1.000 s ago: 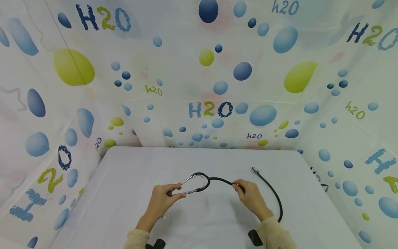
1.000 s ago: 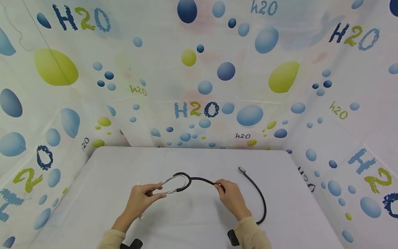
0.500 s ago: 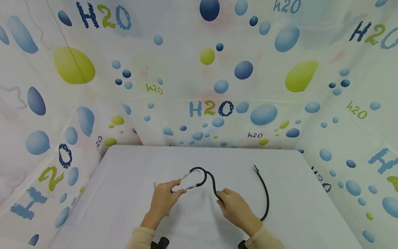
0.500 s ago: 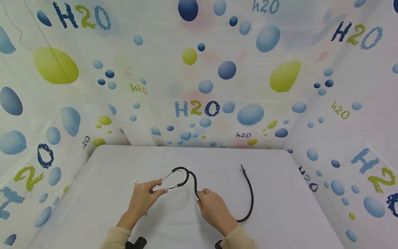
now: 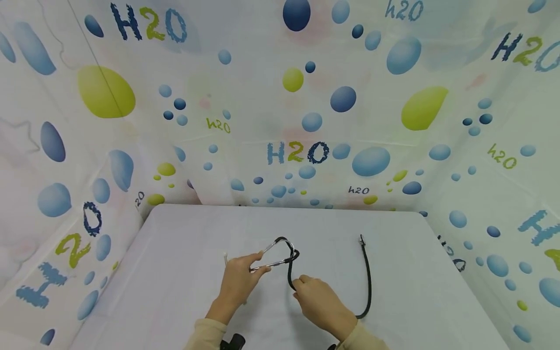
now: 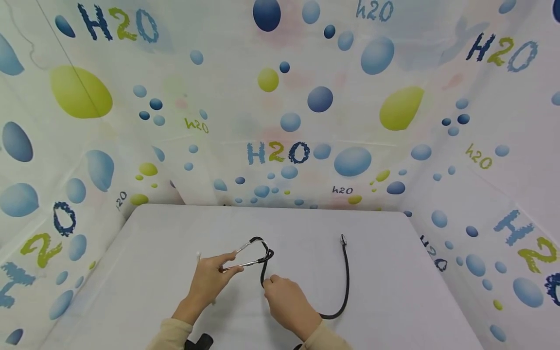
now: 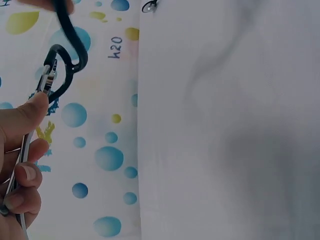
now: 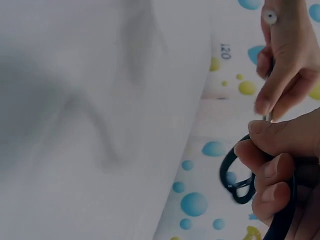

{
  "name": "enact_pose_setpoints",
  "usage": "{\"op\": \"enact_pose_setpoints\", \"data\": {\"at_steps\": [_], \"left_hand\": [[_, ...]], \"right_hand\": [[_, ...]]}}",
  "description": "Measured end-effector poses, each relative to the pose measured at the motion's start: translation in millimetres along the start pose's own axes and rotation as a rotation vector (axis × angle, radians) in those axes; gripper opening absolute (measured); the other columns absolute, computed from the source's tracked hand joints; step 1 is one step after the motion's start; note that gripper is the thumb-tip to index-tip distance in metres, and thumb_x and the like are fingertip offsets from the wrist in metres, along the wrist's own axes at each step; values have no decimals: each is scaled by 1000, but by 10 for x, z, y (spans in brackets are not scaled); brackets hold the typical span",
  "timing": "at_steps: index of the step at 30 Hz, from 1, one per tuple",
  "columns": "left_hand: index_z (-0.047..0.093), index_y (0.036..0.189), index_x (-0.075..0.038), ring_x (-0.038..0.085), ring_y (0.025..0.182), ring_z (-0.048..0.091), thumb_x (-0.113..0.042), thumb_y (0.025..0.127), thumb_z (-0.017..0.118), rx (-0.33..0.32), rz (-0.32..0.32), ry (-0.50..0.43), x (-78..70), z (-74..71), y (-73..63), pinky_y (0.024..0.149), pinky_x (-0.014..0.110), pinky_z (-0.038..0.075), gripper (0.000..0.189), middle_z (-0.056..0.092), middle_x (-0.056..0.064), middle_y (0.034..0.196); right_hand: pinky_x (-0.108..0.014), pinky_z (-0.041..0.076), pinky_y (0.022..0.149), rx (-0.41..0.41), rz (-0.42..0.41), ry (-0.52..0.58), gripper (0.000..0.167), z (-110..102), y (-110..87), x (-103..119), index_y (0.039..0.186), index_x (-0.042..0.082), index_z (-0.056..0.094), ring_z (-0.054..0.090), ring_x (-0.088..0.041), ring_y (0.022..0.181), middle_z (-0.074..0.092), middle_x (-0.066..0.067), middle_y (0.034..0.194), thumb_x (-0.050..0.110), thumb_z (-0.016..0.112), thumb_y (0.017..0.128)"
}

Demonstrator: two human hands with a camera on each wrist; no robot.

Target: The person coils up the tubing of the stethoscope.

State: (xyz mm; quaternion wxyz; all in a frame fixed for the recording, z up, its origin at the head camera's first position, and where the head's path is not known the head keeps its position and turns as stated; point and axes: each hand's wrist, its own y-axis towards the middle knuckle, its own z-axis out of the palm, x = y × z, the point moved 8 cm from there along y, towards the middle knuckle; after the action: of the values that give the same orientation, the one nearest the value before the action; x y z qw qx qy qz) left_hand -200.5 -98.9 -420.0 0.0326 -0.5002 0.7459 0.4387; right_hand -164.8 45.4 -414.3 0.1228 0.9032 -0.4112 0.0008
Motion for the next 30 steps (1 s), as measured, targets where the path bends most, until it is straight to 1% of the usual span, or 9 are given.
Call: {"op": "enact_pose_setpoints", "data": {"at_steps": [2, 3, 7, 13, 16, 19, 22, 24, 30], "left_hand": [[71, 93, 4, 21, 71, 70, -12, 63, 85, 1, 26, 15, -46, 21, -9, 60, 28, 57, 36, 72, 12, 83], [71, 92, 4, 23, 74, 70, -12, 63, 85, 2, 34, 21, -62, 28, -13, 62, 30, 57, 36, 72, 12, 83], [72, 90, 4, 24, 74, 70, -12, 61, 86, 5, 36, 37, -83, 39, -32, 63, 31, 57, 36, 72, 12, 82], [72, 91, 3, 23, 74, 70, -13, 62, 85, 25, 38, 34, -118, 37, -42, 63, 30, 57, 36, 72, 11, 82], [72, 91, 2, 23, 74, 70, -12, 61, 85, 51, 34, 38, -150, 58, -50, 64, 30, 57, 36, 72, 11, 83], [72, 92, 1, 22, 75, 70, -12, 61, 86, 95, 57, 35, -209, 99, -70, 65, 29, 57, 36, 73, 11, 85], [72, 94, -1, 21, 75, 70, -12, 61, 85, 147, 81, 25, -256, 145, -101, 65, 27, 57, 37, 73, 10, 87], [72, 94, -1, 20, 76, 70, -13, 61, 85, 170, 88, 19, -273, 159, -116, 65, 26, 57, 37, 73, 10, 88], [73, 93, -3, 20, 74, 70, -15, 61, 86, 156, 101, 34, -255, 101, -118, 65, 28, 57, 37, 73, 8, 86]], "right_hand": [[-25, 47, 51, 3, -24, -32, 11, -32, 15, 55, 85, 3, 64, 59, -15, 60, 59, -2, 73, 10, 71, 82], [-25, 48, 51, -3, -26, -42, 11, -53, 20, 70, 85, 3, 64, 59, -15, 60, 59, -3, 73, 11, 71, 82], [-24, 47, 49, -30, -22, -53, 12, -133, 17, 85, 85, 3, 64, 58, -14, 58, 59, -2, 72, 12, 71, 82], [-23, 45, 48, -84, -34, -10, 10, -233, 12, 89, 85, 3, 65, 56, -12, 56, 58, 0, 71, 12, 70, 83], [-23, 47, 51, -76, -52, 3, 10, -271, 28, 87, 86, 4, 66, 58, -12, 60, 60, -1, 74, 12, 71, 83], [-21, 49, 55, -49, -91, 14, 8, -289, 67, 71, 87, 5, 67, 59, -10, 65, 61, 0, 78, 11, 71, 83], [-18, 49, 58, -37, -126, 50, 7, -312, 125, 26, 88, 6, 68, 59, -8, 67, 61, 1, 79, 11, 71, 83], [-17, 49, 59, -43, -128, 84, 7, -330, 153, -25, 88, 7, 69, 59, -7, 66, 61, 1, 78, 12, 71, 84], [-17, 49, 61, -48, -115, 214, 7, -347, 211, -121, 87, 8, 69, 59, -6, 68, 65, 2, 78, 12, 72, 82]]}}
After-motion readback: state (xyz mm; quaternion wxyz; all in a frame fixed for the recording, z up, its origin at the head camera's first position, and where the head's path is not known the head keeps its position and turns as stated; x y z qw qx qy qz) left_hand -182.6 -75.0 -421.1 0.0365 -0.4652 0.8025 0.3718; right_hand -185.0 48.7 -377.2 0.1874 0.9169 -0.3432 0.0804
